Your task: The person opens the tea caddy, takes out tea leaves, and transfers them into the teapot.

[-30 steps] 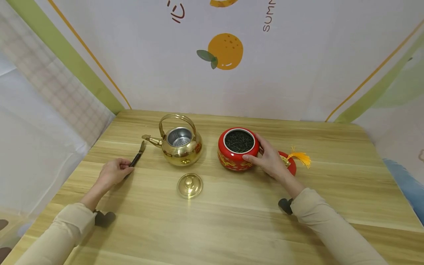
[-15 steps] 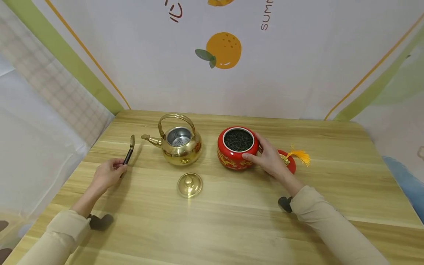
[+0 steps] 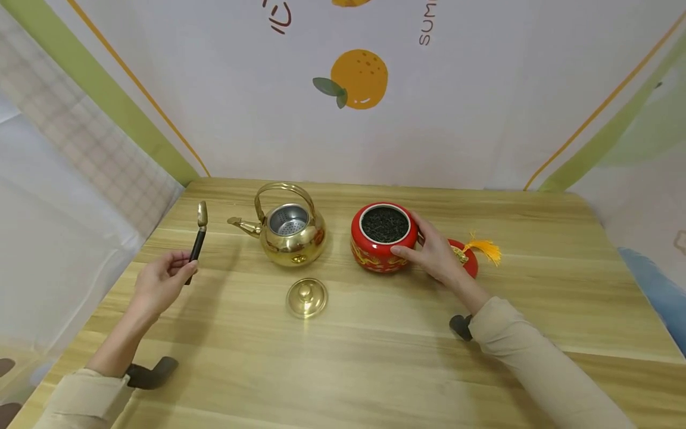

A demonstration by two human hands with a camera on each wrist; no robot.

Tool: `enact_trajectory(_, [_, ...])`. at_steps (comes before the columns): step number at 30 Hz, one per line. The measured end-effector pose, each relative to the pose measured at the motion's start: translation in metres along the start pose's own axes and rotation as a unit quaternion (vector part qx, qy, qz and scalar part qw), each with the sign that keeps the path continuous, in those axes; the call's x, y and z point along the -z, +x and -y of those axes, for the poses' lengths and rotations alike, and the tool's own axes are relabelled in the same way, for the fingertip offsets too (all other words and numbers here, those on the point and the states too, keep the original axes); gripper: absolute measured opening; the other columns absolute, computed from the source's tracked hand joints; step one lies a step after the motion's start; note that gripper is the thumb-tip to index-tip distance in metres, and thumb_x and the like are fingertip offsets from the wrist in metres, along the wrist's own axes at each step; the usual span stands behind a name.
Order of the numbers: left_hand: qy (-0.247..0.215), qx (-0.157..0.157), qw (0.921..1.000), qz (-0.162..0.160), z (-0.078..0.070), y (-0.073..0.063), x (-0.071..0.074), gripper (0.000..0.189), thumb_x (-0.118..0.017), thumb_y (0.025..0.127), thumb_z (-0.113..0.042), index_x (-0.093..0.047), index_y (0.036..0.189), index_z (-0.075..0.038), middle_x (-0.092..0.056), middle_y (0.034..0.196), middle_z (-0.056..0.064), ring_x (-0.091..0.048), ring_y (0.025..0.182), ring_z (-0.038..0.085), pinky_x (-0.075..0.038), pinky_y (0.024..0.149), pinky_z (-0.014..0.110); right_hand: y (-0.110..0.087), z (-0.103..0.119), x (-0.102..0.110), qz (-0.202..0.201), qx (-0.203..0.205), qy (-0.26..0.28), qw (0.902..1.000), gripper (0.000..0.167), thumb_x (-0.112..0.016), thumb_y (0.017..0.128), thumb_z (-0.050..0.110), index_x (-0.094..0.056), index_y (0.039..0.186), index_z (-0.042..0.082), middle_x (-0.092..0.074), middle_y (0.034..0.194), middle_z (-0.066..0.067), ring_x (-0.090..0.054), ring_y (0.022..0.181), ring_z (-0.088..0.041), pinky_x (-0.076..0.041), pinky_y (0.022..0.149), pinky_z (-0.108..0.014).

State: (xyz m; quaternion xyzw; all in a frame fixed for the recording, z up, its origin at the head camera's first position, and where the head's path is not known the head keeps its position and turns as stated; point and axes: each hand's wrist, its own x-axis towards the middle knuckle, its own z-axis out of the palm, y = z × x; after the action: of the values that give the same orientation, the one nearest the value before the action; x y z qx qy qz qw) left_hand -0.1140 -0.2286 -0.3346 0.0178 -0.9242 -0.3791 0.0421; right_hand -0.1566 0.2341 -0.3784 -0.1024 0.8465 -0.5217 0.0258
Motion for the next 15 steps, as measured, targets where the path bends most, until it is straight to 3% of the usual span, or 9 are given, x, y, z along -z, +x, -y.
enact_trajectory(5, [-0.020,-0.024,0.9994,-0.014,-0.018,-0.009,-0.001,0.031,-0.054,0.096,-0.015,-0.055,0.118,0.006,-0.062,0.109,0.023,-0.062,0.096,0.030,-0.048,0.066,0.007,0.000,0.001,0.001,0.002,0.003,0.005,1.0000,0.084,-0.070,0.085,0.014,-0.017,0.149,0.000,-0.024,0.152,-0.020,-0.026,0.139,-0.035,-0.032,0.107,-0.042])
enact_trajectory(11, [-0.047,-0.068,0.9964,-0.017,-0.041,-0.020,-0.006,0.027,-0.058,0.094,-0.014,-0.059,0.114,0.004,-0.064,0.102,0.017,-0.056,0.084,-0.002,-0.047,0.072,0.005,0.000,0.001,0.001,0.002,0.006,0.007,1.0000,0.084,-0.070,0.086,0.015,-0.017,0.149,0.000,-0.024,0.153,-0.020,-0.026,0.139,-0.034,-0.032,0.106,-0.042])
enact_trajectory(15, [-0.063,-0.102,0.9927,-0.012,-0.058,-0.024,-0.010,0.024,-0.059,0.093,-0.012,-0.060,0.112,0.003,-0.065,0.099,0.016,-0.056,0.082,-0.003,-0.049,0.071,0.008,0.000,0.000,0.000,0.001,0.009,0.008,0.9999,0.083,-0.070,0.085,0.014,-0.017,0.149,0.000,-0.024,0.152,-0.020,-0.026,0.139,-0.035,-0.032,0.107,-0.042])
